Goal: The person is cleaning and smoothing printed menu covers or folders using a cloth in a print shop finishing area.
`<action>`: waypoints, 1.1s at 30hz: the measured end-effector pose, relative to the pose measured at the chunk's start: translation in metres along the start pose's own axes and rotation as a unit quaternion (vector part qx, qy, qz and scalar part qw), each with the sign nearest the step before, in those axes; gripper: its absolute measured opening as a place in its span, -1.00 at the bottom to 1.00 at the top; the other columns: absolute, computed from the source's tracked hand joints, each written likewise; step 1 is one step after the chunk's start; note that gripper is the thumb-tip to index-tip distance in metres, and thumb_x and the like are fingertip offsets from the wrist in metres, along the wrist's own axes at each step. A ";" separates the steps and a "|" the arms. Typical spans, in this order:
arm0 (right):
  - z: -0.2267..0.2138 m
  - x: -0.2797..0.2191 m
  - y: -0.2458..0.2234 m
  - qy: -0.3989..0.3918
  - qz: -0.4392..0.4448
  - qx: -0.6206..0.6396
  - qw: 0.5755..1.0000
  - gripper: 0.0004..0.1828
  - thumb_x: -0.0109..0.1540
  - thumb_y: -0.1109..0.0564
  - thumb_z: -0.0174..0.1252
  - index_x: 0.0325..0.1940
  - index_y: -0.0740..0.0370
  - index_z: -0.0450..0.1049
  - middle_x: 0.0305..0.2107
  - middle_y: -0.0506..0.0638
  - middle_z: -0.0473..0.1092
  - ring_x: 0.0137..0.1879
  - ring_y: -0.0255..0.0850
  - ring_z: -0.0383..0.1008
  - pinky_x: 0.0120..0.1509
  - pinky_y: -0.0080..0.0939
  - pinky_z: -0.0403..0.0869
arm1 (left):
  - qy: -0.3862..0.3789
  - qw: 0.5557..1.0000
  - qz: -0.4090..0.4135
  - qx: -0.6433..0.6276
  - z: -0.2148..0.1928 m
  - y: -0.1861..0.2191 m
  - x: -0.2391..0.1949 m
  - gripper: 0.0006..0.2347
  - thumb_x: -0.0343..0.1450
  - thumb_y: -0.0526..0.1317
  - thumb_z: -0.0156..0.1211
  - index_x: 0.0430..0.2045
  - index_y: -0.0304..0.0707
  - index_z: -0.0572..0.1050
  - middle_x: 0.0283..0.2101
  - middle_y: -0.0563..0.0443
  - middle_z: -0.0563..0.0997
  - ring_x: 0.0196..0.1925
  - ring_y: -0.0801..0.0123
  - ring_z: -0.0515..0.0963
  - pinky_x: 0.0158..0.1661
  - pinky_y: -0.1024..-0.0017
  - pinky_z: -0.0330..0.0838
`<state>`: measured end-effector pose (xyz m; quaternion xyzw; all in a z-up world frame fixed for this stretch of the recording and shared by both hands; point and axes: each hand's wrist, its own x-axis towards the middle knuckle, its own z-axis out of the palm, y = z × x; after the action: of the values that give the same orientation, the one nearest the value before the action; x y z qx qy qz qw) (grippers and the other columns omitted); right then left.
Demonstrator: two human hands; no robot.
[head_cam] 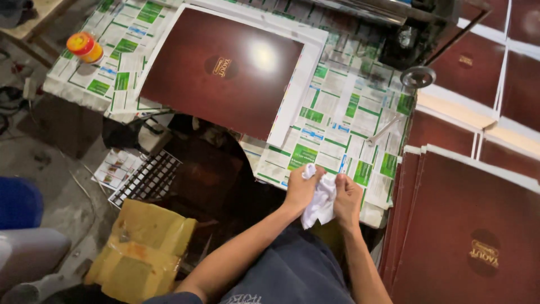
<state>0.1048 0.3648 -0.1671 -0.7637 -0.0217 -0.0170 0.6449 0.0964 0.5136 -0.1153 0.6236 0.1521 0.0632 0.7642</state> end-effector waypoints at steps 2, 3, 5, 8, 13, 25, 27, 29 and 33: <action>-0.006 0.006 0.032 0.082 0.166 0.161 0.969 -0.45 0.53 -0.11 -0.02 -0.25 0.47 0.42 -0.46 -0.08 0.36 -0.37 -0.34 0.25 -0.33 -0.26 0.28 | -0.023 1.000 -0.021 -0.004 0.004 0.000 -0.002 -0.79 0.45 -0.14 0.31 -0.41 -0.37 0.63 -0.46 0.17 0.62 -0.42 0.61 0.48 -0.37 0.53 0.39; -0.003 0.006 -0.007 0.078 0.164 0.159 0.970 -0.45 0.53 -0.11 -0.02 -0.25 0.47 0.42 -0.46 -0.08 0.36 -0.37 -0.34 0.25 -0.33 -0.26 0.28 | -0.018 1.000 -0.019 -0.007 0.006 -0.009 0.002 -0.79 0.45 -0.14 0.31 -0.41 -0.37 0.63 -0.46 0.17 0.62 -0.42 0.61 0.48 -0.37 0.53 0.39; 0.003 0.005 -0.085 0.040 0.358 0.323 0.875 -0.41 0.36 -0.23 -0.20 -0.01 0.31 0.50 -0.21 -0.03 0.57 -0.16 -0.29 0.57 -0.04 -0.28 0.52 | 0.036 0.996 -0.047 -0.069 0.011 -0.026 0.012 -0.61 0.55 -0.01 0.24 -0.40 -0.50 0.62 -0.45 0.04 0.59 -0.43 0.50 0.47 -0.39 0.46 0.38; -0.004 -0.006 -0.060 0.033 0.081 0.173 0.981 -0.55 0.43 -0.02 -0.06 0.22 0.40 0.41 0.00 0.11 0.50 0.04 -0.18 0.51 0.21 -0.09 0.46 | 0.025 0.968 -0.106 -0.226 0.011 0.014 0.016 -0.49 0.49 0.20 -0.07 -0.14 -0.31 0.61 -0.26 0.03 0.72 -0.25 0.46 0.68 -0.18 0.50 0.58; -0.015 -0.002 -0.121 0.029 -0.336 -0.278 0.899 -0.60 0.29 0.17 -0.05 0.18 0.28 0.43 0.15 0.39 0.39 0.24 0.35 0.35 0.37 0.14 0.24 | -0.109 0.938 -0.262 -0.201 0.047 -0.017 -0.013 -0.34 0.49 0.33 -0.30 0.23 -0.22 0.39 0.12 -0.01 0.54 0.11 0.38 0.53 0.09 0.37 0.41; -0.035 0.041 -0.070 -0.061 -0.036 -0.024 0.997 -0.47 0.44 -0.05 -0.10 -0.54 0.24 0.42 -0.65 0.01 0.31 -0.51 -0.12 0.27 -0.34 -0.05 0.25 | -0.268 0.958 -0.050 -0.089 0.054 0.037 -0.068 -0.13 0.45 0.44 -0.44 0.46 -0.36 0.06 0.52 -0.09 0.17 0.58 0.18 0.10 0.49 0.24 -0.09; -0.023 0.047 -0.089 -0.080 0.090 0.077 0.990 -0.49 0.42 -0.06 -0.12 -0.51 0.21 0.47 -0.66 -0.06 0.33 -0.55 -0.23 0.24 -0.41 -0.09 0.24 | -0.250 0.966 -0.024 -0.059 0.045 0.044 -0.073 -0.11 0.43 0.46 -0.43 0.48 -0.34 0.03 0.54 -0.11 0.14 0.61 0.15 0.06 0.51 0.20 -0.15; -0.007 0.056 -0.090 -0.077 0.196 0.191 0.959 -0.46 0.42 -0.09 -0.10 -0.55 0.23 0.44 -0.69 -0.09 0.29 -0.54 -0.23 0.20 -0.45 -0.15 0.21 | -0.222 0.956 0.079 0.173 0.035 0.046 -0.074 -0.04 0.39 0.51 -0.59 0.41 -0.45 0.15 0.48 -0.28 0.26 0.59 0.00 0.09 0.43 0.09 -0.51; -0.002 0.081 -0.029 -0.186 0.214 0.480 0.830 -0.46 0.49 -0.10 -0.04 -0.55 0.11 0.30 -0.74 -0.08 0.20 -0.62 -0.21 0.16 -0.54 -0.18 0.18 | -0.180 0.925 0.140 0.303 0.022 0.052 -0.094 -0.04 0.43 0.51 -0.50 0.44 -0.47 0.15 0.53 -0.37 0.16 0.61 -0.09 -0.03 0.51 0.06 -0.41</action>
<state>0.1842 0.3687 -0.1343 -0.3324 0.0175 0.2763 0.9016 0.0195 0.4771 -0.0463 0.8415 -0.0647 0.0071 0.5363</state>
